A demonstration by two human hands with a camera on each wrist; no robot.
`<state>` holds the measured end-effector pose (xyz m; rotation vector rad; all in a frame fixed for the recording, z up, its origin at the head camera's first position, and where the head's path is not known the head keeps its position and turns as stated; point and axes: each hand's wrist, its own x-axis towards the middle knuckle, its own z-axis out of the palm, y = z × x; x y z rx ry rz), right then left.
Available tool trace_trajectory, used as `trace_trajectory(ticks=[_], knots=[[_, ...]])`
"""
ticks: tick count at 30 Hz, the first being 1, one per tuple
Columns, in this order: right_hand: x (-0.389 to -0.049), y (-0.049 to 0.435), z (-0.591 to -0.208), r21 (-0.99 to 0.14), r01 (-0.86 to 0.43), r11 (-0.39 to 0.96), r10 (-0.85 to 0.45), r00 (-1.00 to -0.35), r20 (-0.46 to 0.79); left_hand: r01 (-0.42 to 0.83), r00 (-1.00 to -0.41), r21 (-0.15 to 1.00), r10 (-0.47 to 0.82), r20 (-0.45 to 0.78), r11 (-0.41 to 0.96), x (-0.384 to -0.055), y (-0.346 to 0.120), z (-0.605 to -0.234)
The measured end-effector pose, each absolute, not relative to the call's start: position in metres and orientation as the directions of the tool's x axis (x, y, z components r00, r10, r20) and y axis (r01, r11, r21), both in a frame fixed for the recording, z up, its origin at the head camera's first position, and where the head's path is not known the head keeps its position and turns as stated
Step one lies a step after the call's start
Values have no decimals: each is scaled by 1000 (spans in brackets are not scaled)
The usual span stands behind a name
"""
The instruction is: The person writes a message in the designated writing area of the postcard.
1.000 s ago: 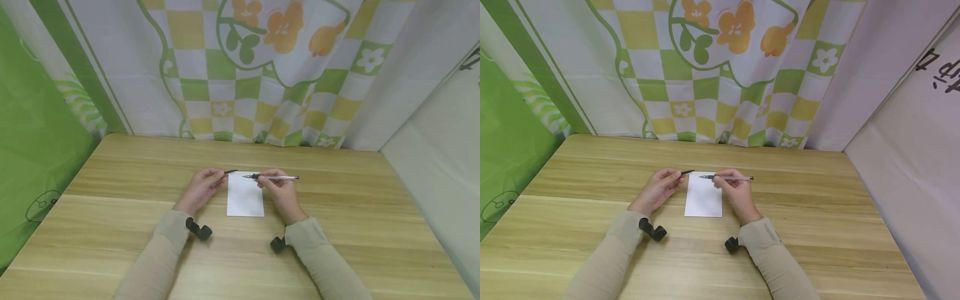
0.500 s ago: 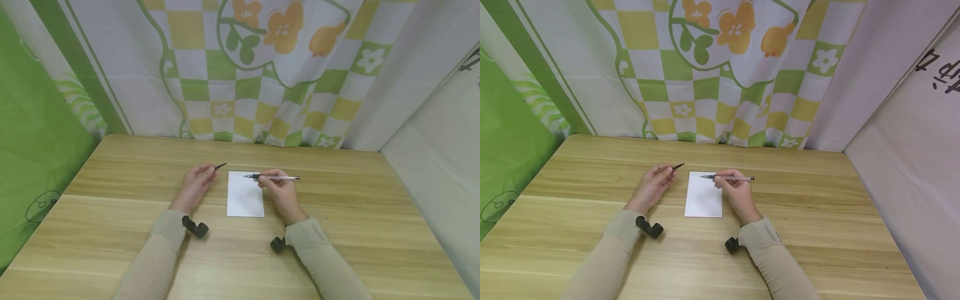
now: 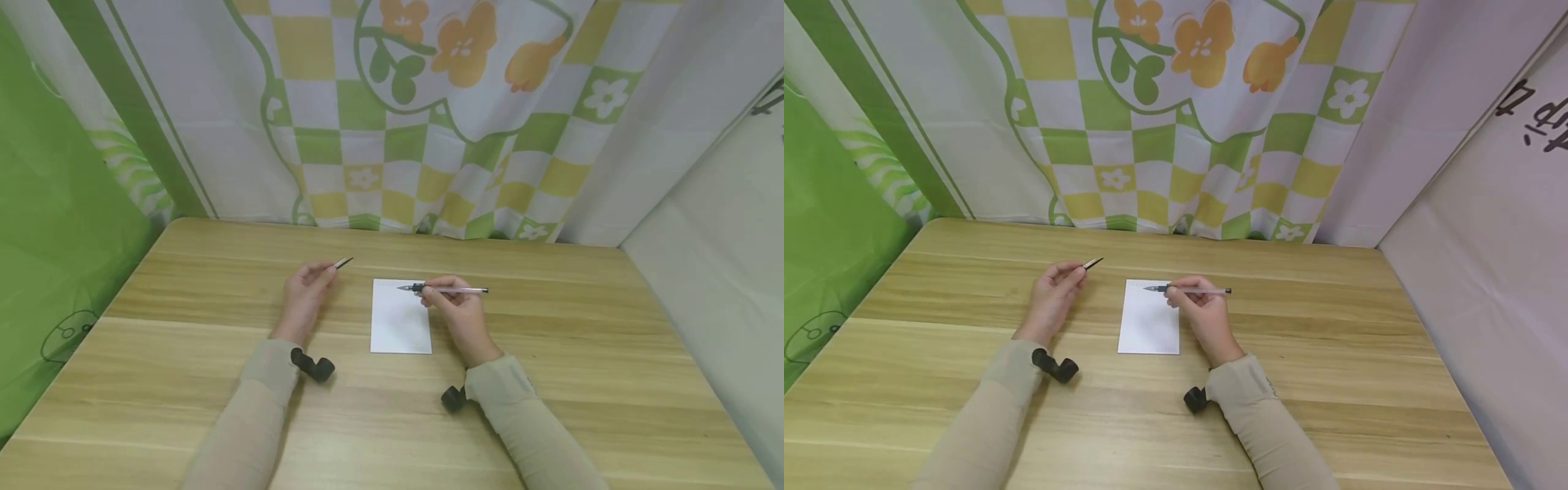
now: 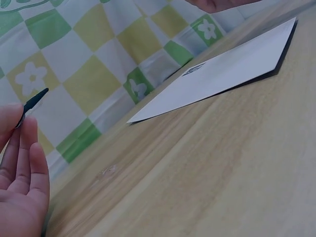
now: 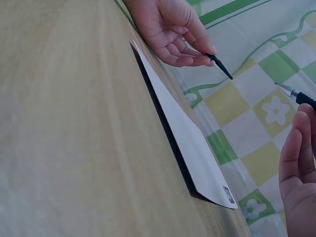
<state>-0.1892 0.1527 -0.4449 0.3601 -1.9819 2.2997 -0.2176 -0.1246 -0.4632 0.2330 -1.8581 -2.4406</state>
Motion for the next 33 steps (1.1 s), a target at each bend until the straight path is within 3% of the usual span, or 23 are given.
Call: trace_trajectory(ticks=[12,23,33], knots=[[-191,153,-446,-964,-205,-170,-98,-970,224,3,-958,999,-287,-10,-47,-220,-141,-465],[-191,153,-447,-968,-217,-130,-95,-969,230,61,-939,979,-322,123,195,-221,-146,-467],[-190,152,-448,-967,-216,-135,-98,-968,230,-4,-924,939,-361,128,343,-219,-149,-467]])
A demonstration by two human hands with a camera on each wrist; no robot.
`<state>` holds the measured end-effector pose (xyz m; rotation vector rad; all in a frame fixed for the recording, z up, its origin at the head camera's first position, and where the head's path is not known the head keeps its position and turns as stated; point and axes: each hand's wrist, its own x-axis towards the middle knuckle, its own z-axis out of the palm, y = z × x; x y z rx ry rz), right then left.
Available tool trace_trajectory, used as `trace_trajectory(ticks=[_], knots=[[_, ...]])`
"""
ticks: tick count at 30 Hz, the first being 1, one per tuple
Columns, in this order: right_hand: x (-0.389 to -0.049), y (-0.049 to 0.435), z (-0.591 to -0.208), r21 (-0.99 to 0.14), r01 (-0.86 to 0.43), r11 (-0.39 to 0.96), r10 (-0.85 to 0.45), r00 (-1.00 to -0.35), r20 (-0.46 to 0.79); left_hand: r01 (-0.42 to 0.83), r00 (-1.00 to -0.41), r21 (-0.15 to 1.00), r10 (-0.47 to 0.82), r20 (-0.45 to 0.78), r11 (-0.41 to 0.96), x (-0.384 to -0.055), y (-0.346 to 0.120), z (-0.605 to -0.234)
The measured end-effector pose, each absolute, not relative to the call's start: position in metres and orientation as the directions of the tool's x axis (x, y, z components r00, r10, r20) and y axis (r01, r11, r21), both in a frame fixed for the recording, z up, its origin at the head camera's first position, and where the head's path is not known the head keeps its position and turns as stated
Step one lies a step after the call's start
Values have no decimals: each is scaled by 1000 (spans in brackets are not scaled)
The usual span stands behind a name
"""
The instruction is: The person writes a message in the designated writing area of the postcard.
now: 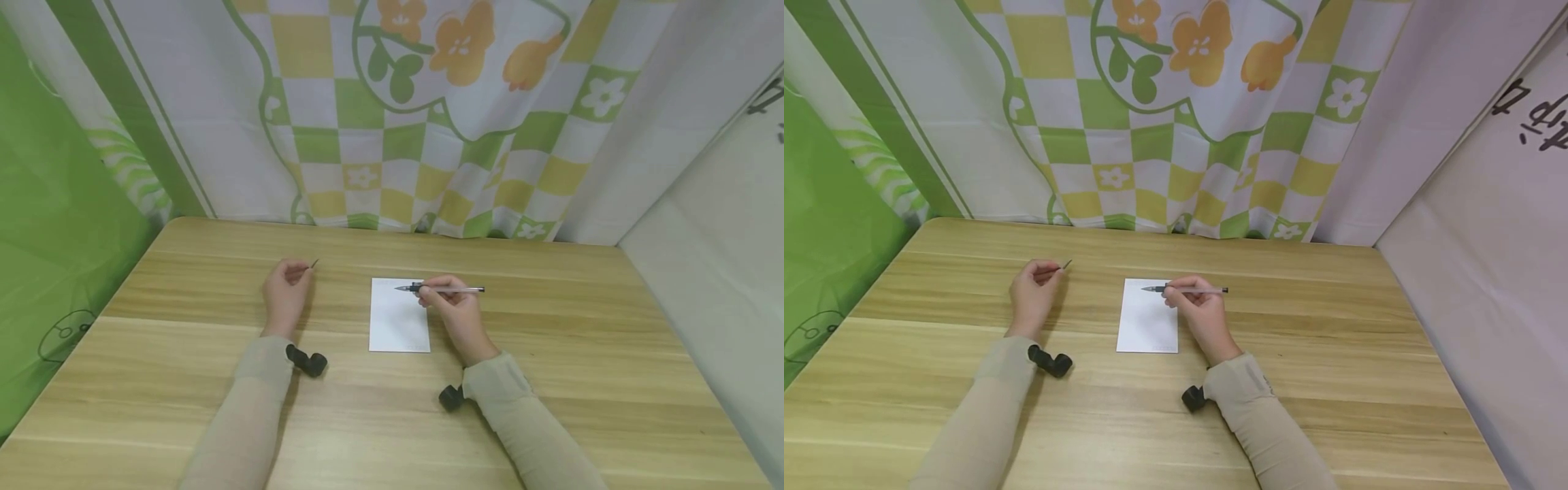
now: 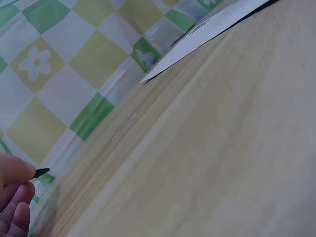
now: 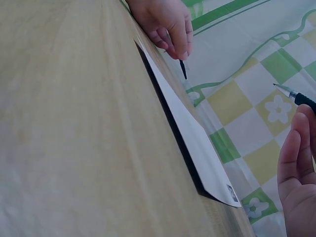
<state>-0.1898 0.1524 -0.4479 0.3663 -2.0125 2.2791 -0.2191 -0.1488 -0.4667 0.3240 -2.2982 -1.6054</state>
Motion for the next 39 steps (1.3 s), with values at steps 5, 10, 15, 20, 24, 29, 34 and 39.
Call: trace_trajectory(ticks=[5,10,15,20,24,29,34,39], knots=[[-190,153,-448,-968,-216,-128,-96,-969,229,-21,-920,920,-367,135,392,-219,-151,-467],[-190,153,-448,-970,-207,-124,-97,-971,219,-24,-917,903,-370,151,429,-219,-151,-469],[-190,152,-448,-972,-198,-128,-104,-972,211,-18,-915,886,-364,172,463,-220,-151,-469],[-190,152,-447,-968,-203,-148,-109,-969,220,-30,-922,875,-351,163,483,-219,-151,-469],[-190,152,-448,-966,-208,-153,-107,-968,225,-40,-927,866,-343,155,498,-219,-151,-469],[-190,153,-449,-969,-203,-141,-103,-970,219,-40,-928,860,-337,157,509,-219,-151,-468],[-191,153,-450,-968,-205,-141,-104,-970,221,-37,-924,867,-347,160,498,-220,-151,-468],[-191,153,-449,-968,-204,-149,-107,-969,221,-17,-916,879,-361,178,476,-220,-151,-468]])
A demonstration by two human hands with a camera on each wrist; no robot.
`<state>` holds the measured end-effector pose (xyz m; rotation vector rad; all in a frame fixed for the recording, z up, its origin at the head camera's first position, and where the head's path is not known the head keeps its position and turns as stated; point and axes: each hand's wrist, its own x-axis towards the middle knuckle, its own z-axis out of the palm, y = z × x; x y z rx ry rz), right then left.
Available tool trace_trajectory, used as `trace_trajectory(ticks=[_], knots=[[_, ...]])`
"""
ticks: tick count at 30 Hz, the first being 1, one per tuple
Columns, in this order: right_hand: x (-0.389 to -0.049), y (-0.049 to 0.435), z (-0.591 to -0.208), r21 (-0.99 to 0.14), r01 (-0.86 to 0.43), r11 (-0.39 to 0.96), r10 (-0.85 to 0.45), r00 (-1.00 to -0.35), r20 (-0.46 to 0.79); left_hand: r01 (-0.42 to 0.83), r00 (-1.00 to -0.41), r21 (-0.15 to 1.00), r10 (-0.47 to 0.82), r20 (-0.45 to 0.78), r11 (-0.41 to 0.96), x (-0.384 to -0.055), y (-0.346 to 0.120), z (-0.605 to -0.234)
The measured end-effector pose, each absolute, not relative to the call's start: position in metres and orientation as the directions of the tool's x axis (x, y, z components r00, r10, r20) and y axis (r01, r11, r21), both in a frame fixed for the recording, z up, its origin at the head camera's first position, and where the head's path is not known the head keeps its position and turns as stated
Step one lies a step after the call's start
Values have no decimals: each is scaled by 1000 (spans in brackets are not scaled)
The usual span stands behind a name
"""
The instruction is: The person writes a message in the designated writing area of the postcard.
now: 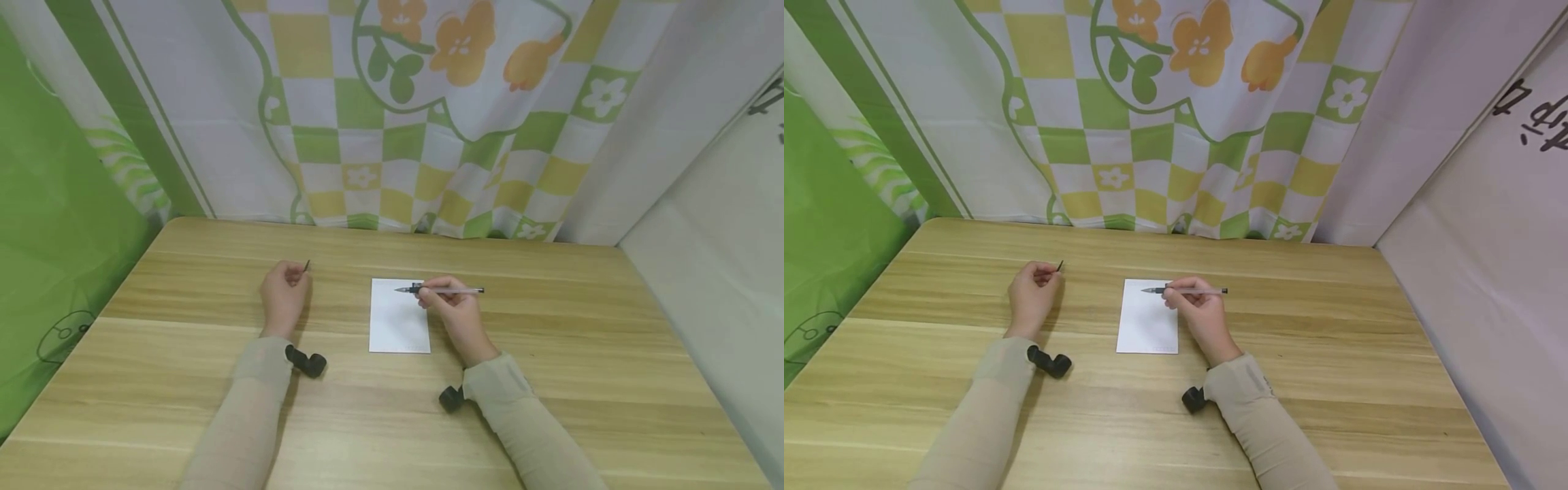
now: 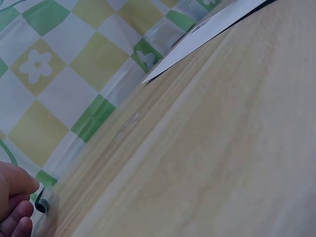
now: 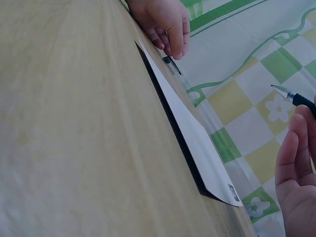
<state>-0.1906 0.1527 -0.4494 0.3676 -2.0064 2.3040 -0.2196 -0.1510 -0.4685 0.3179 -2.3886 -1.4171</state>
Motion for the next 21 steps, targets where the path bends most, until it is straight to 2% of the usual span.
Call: trace_trajectory(ticks=[5,10,15,21], knots=[[-190,152,-449,-968,-199,-154,-106,-971,216,41,-908,884,-351,228,466,-220,-151,-469],[-190,153,-449,-970,-196,-147,-100,-972,211,123,-922,880,-275,272,458,-219,-147,-468],[-191,152,-449,-969,-203,-143,-96,-971,218,177,-958,885,-129,255,431,-218,-142,-466],[-190,152,-449,-968,-207,-143,-99,-970,222,192,-981,898,77,176,395,-218,-137,-465]])
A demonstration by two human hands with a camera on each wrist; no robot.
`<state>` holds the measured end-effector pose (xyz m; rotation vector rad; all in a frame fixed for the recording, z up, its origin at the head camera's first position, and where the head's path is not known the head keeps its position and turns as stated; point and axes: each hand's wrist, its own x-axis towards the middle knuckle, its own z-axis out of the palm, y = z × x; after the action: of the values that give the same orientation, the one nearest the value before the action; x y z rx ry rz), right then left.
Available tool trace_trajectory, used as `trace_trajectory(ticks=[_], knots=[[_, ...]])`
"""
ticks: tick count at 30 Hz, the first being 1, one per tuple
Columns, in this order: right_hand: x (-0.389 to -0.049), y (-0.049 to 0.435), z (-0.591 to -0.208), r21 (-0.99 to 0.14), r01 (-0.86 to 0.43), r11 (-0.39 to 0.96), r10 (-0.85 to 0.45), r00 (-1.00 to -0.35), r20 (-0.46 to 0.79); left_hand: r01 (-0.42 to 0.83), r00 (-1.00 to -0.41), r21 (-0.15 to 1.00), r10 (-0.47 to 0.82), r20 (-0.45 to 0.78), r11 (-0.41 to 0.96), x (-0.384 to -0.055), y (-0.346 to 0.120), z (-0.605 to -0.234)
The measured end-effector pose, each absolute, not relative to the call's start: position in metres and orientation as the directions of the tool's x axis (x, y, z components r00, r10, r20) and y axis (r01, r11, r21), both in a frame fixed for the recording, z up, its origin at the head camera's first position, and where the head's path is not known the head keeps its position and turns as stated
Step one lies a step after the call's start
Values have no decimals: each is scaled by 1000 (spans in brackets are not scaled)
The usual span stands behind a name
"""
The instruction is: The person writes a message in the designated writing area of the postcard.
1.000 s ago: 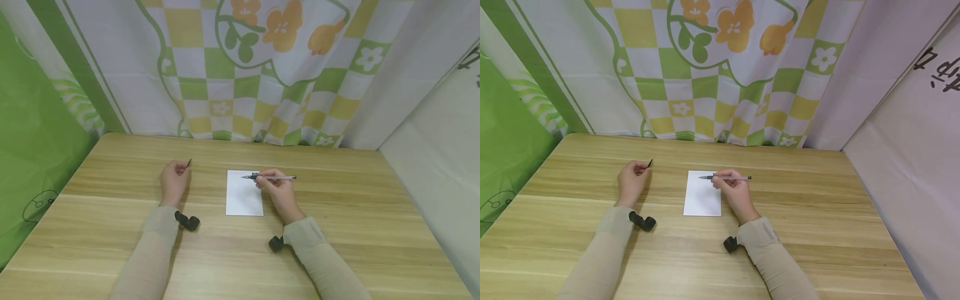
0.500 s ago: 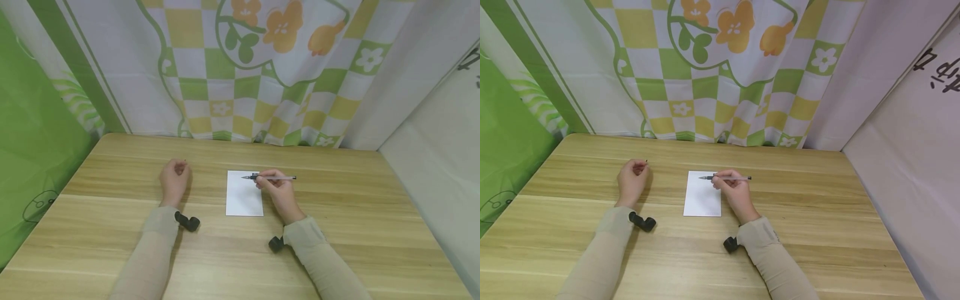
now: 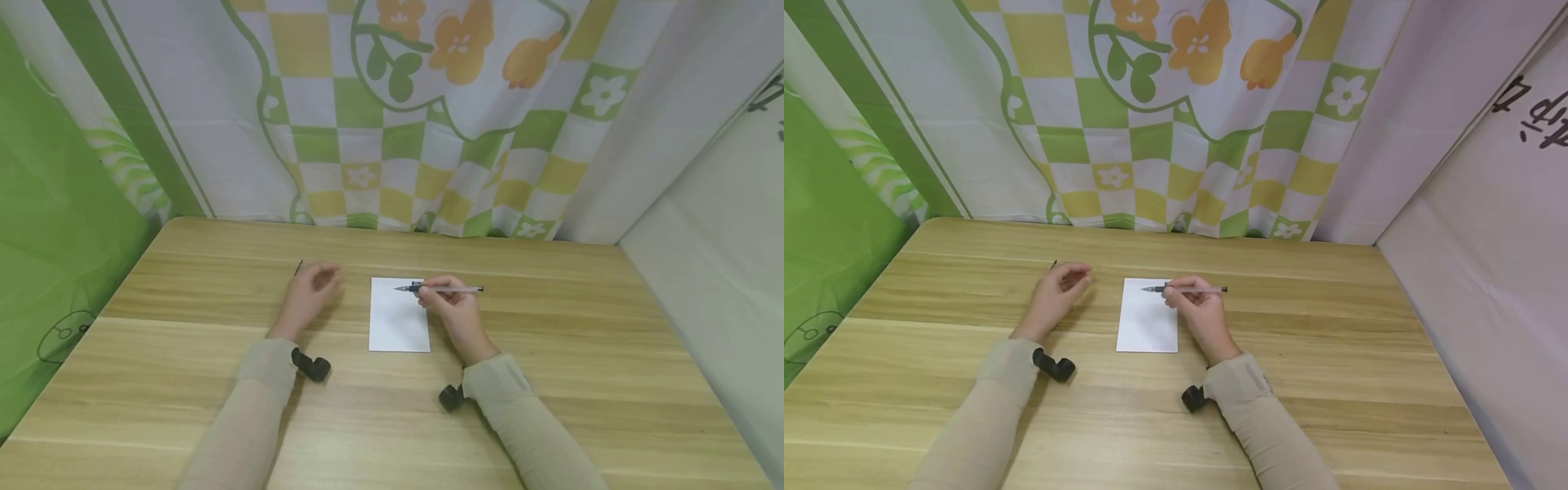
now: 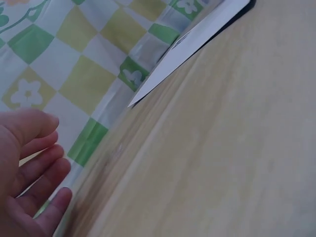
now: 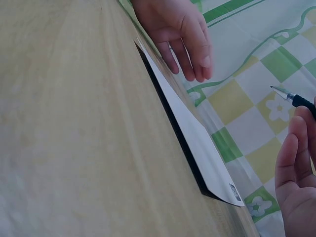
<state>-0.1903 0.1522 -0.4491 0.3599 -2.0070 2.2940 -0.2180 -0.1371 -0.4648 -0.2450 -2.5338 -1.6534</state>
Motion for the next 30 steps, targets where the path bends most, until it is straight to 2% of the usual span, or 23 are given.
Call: trace_trajectory(ticks=[10,19,30], knots=[[-191,153,-450,-970,-205,-130,-93,-972,218,201,-969,835,229,93,512,-214,-123,-457],[-191,152,-450,-970,-196,-140,-72,-976,207,269,-916,749,400,5,606,-208,-112,-455],[-194,151,-453,-972,-180,-152,-60,-980,191,316,-868,652,487,-94,689,-203,-106,-455]])
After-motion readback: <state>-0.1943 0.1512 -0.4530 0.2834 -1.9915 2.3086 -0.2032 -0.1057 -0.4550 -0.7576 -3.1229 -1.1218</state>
